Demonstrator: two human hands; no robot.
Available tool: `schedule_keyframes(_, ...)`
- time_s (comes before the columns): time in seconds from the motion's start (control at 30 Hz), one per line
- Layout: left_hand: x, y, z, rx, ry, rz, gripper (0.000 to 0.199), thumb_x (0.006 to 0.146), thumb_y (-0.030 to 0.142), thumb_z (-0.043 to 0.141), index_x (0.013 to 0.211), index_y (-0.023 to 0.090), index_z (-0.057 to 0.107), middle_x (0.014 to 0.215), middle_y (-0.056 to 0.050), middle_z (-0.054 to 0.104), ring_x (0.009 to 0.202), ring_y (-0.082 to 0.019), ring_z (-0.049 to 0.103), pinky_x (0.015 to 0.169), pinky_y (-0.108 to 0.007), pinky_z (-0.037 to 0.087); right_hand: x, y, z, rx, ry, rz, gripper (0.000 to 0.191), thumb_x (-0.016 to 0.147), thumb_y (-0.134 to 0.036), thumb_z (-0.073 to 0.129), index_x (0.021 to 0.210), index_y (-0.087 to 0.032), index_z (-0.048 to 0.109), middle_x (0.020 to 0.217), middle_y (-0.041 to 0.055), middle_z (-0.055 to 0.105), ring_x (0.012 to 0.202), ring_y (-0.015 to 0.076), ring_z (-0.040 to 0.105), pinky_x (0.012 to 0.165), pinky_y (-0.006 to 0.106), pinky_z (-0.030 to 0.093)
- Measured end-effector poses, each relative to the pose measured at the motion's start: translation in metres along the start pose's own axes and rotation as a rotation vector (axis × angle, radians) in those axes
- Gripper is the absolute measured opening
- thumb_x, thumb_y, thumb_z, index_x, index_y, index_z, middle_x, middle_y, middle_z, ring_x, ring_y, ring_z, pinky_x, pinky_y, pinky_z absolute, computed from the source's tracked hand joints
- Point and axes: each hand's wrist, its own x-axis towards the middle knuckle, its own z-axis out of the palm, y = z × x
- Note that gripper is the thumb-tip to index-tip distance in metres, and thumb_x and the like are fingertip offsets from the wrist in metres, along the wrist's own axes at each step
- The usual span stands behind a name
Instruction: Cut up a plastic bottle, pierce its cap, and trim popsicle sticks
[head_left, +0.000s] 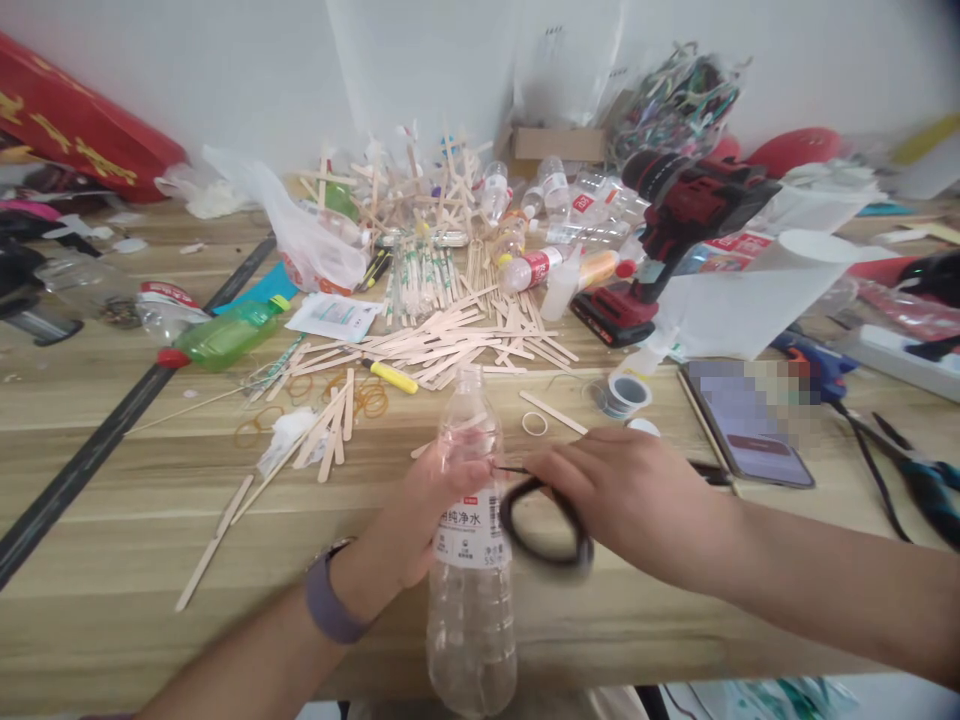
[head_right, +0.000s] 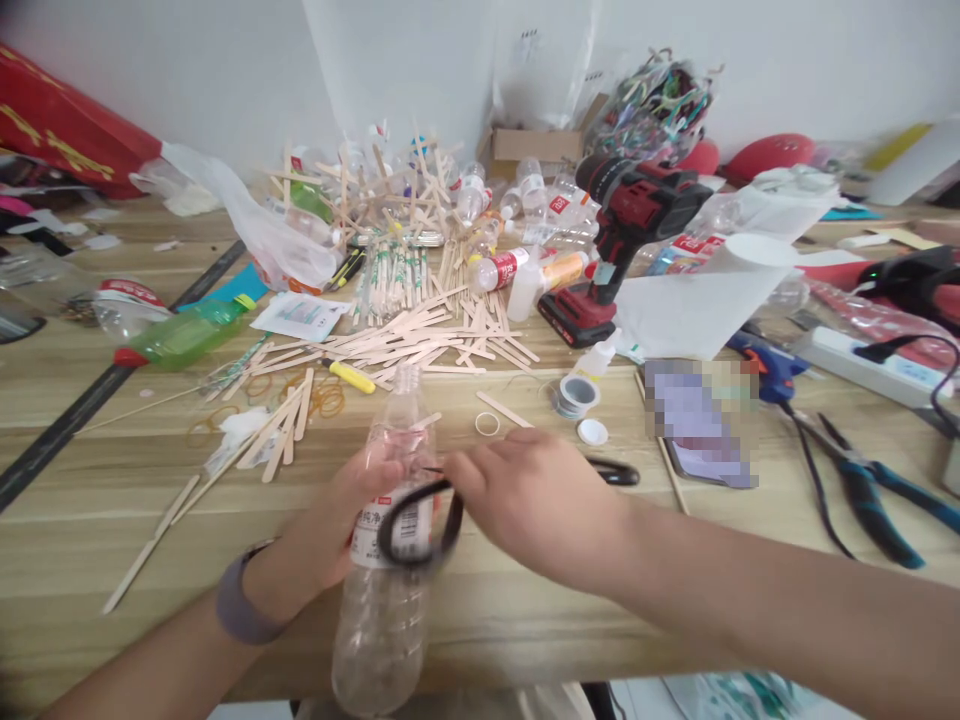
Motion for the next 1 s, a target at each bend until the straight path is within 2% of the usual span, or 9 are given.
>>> schedule_keyframes(0.1,0.001,0.0,0.001,-0.01,-0.02,0.01,0.042,0.072,0.036,0.078,0.105,0.019,0.059,0.089,-0.003,0.067,0.08,-0.017,0.063,0.075,-0.029,0.049,-0.002,0.003,0.001,-0.195,0.047,-0.204,0.033,0.094,-0.007,0.037,0.081,-0.013,0.067,0.07,0.0058,0.069,0.057,0.0174,0.063,0.053,0.028,0.042)
schedule_keyframes(0.23,0.0,0.0,0.001,0.009,-0.01,0.024,0.052,0.066,0.043,0.081,0.106,0.021,0.056,0.088,-0.002,0.065,0.074,-0.017,0.062,0.067,-0.029,0.049,0.002,-0.003,0.001,0.325,-0.19,0.368,0.035,0.098,-0.016,0.043,0.069,-0.018,0.063,0.058,-0.0019,0.065,0.047,0.0117,0.059,0.044,0.022,0.04)
schedule_keyframes(0.3,0.0,0.0,-0.001,0.017,-0.001,0.031,0.057,0.065,0.045,0.081,0.109,0.022,0.055,0.089,-0.003,0.064,0.073,-0.017,0.062,0.064,-0.028,0.049,0.004,-0.006,0.0,0.54,-0.293,0.48,0.045,0.1,-0.017,0.039,0.06,-0.019,0.059,0.055,-0.0037,0.064,0.047,0.0085,0.059,0.045,0.018,0.041)
schedule_keyframes(0.53,0.002,-0.001,0.0,0.018,-0.048,0.014,0.042,0.074,0.038,0.076,0.106,0.018,0.059,0.085,-0.002,0.064,0.078,-0.016,0.062,0.071,-0.027,0.049,-0.003,0.004,0.0,0.015,-0.13,-0.036,0.033,0.096,-0.015,0.036,0.086,-0.015,0.067,0.075,0.0085,0.069,0.064,0.0176,0.062,0.057,0.029,0.042)
schedule_keyframes(0.6,0.003,-0.001,0.001,0.014,-0.031,0.014,0.047,0.07,0.04,0.079,0.106,0.018,0.058,0.088,-0.003,0.065,0.078,-0.017,0.062,0.071,-0.028,0.049,0.0,0.003,0.0,0.057,-0.201,0.108,0.032,0.096,-0.015,0.037,0.083,-0.015,0.066,0.07,0.0068,0.066,0.058,0.0164,0.059,0.053,0.029,0.04)
schedule_keyframes(0.73,0.002,-0.002,-0.001,0.007,-0.01,0.032,0.059,0.063,0.045,0.083,0.109,0.021,0.055,0.088,-0.002,0.064,0.072,-0.015,0.061,0.064,-0.027,0.048,0.007,-0.005,-0.003,0.622,-0.454,0.616,0.048,0.101,-0.028,0.034,0.061,-0.017,0.06,0.06,0.0023,0.062,0.053,0.0121,0.057,0.051,0.022,0.04)
schedule_keyframes(0.8,0.002,-0.002,-0.001,0.005,-0.032,0.03,0.054,0.066,0.044,0.081,0.108,0.021,0.056,0.087,-0.001,0.064,0.072,-0.015,0.062,0.063,-0.026,0.048,0.005,-0.006,-0.004,0.577,-0.375,0.549,0.045,0.1,-0.026,0.034,0.065,-0.017,0.061,0.06,0.002,0.063,0.054,0.0121,0.057,0.052,0.022,0.04)
schedule_keyframes(0.93,0.002,-0.002,0.001,-0.007,-0.051,0.003,0.042,0.071,0.04,0.078,0.104,0.02,0.06,0.084,-0.001,0.065,0.074,-0.015,0.063,0.068,-0.027,0.049,-0.004,0.002,0.0,0.053,-0.123,-0.005,0.035,0.097,-0.016,0.034,0.087,-0.014,0.067,0.075,0.0084,0.069,0.064,0.018,0.062,0.058,0.029,0.04)
schedule_keyframes(1.0,0.002,-0.002,0.002,-0.011,-0.03,0.0,0.044,0.07,0.038,0.078,0.105,0.02,0.059,0.085,-0.001,0.065,0.074,-0.015,0.063,0.07,-0.028,0.05,-0.003,0.004,0.002,0.059,-0.141,0.018,0.034,0.097,-0.015,0.035,0.088,-0.014,0.068,0.075,0.0084,0.07,0.064,0.0186,0.063,0.058,0.029,0.04)
